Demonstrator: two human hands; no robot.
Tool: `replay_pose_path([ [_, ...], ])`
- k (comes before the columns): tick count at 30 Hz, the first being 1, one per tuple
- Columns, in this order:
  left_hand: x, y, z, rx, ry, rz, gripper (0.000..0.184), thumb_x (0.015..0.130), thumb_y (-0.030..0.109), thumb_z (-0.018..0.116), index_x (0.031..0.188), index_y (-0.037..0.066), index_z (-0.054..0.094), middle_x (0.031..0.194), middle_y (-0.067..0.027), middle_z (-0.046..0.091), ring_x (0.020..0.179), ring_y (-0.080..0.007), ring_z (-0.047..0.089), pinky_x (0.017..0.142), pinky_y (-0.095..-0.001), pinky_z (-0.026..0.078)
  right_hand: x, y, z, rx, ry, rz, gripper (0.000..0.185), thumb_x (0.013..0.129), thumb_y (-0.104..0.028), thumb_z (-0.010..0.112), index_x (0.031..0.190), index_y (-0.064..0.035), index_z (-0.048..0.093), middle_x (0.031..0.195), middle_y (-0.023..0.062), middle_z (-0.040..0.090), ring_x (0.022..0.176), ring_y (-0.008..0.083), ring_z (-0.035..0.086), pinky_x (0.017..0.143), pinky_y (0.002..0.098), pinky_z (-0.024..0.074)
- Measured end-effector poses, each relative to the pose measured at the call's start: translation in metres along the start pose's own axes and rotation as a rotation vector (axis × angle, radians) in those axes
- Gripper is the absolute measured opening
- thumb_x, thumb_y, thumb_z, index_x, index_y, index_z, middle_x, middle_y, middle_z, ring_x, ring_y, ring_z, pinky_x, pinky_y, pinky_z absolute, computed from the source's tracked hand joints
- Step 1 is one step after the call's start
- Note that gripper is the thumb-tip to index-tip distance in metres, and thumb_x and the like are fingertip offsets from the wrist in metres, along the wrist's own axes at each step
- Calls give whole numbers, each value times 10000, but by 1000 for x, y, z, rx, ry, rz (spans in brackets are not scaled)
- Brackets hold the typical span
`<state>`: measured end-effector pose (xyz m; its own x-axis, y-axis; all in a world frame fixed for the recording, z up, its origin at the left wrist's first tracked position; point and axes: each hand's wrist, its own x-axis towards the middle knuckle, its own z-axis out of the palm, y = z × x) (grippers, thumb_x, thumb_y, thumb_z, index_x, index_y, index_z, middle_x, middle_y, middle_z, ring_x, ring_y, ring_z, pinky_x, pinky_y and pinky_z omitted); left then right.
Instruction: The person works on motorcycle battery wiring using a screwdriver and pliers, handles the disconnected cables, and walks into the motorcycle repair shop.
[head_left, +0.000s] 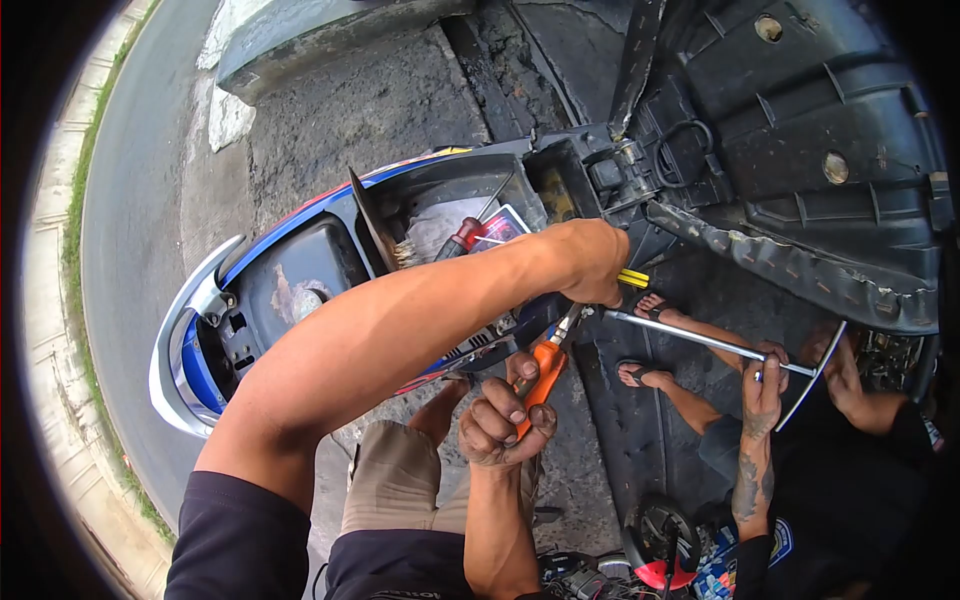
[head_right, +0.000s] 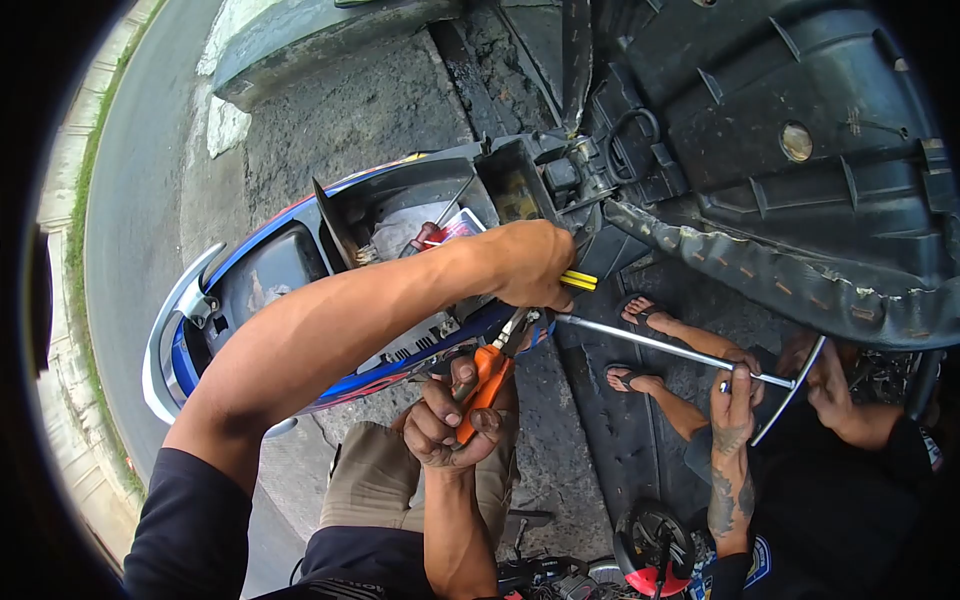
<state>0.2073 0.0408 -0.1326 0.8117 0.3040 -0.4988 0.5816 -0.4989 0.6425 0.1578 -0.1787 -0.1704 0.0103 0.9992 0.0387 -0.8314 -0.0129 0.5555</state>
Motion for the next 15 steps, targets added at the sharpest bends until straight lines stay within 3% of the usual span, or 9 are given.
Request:
replay_pose_path([
  [1,-8,5,-5,4,2,5,368,772,319,723,940,-8,733,929,-205,715,938,-359,692,817,-409,556,-1,-1,1,-13,12,10,460,856,-118,604,1294,-112,465,898,73,508,608,123,452,577,309,387],
  [3,-29,12,-14,69,280,-109,331,816,302,718,893,-20,704,823,-214,695,847,-386,687,782,-441,547,0,-4,2,-24,21,13,457,855,-124,603,1291,-109,466,898,75,510,609,126,455,578,312,388],
  [5,-52,6,-21,-56,506,-145,298,846,263,691,901,-30,678,765,-205,677,737,-385,674,707,-432,540,-3,-7,4,-31,50,29,457,853,-140,605,1288,-109,468,896,77,511,612,132,457,583,313,390],
  [7,-93,5,-33,-199,658,-186,274,873,232,671,928,-35,645,704,-173,637,643,-285,639,639,-370,505,-3,-7,8,-64,63,32,425,872,-138,595,1273,-121,454,878,64,504,598,113,451,564,292,379],
  [9,-135,4,-35,-401,721,-274,254,906,215,646,926,-36,618,676,-81,579,632,-146,540,614,-318,451,-1,-7,11,-86,68,47,394,891,-137,585,1257,-132,440,860,50,497,584,95,445,544,271,368],
  [12,-189,-1,-10,-671,855,-366,236,937,218,620,951,-17,616,727,35,548,670,-65,471,608,-272,398,-2,-9,17,-96,101,70,388,888,-133,588,1250,-133,446,869,53,506,582,95,445,547,273,371],
  [14,-213,4,14,-934,845,-510,213,957,236,615,939,24,612,713,67,523,598,-6,421,515,-201,313,-5,-12,17,-93,97,75,387,898,-141,567,1265,-124,447,881,56,504,592,98,449,555,275,372],
  [15,-216,1,33,-1005,893,-436,197,960,228,611,911,38,606,692,73,505,578,-3,399,494,-195,298,-6,-13,17,-95,98,76,388,901,-144,560,1272,-120,446,886,58,503,596,99,450,558,275,372],
])
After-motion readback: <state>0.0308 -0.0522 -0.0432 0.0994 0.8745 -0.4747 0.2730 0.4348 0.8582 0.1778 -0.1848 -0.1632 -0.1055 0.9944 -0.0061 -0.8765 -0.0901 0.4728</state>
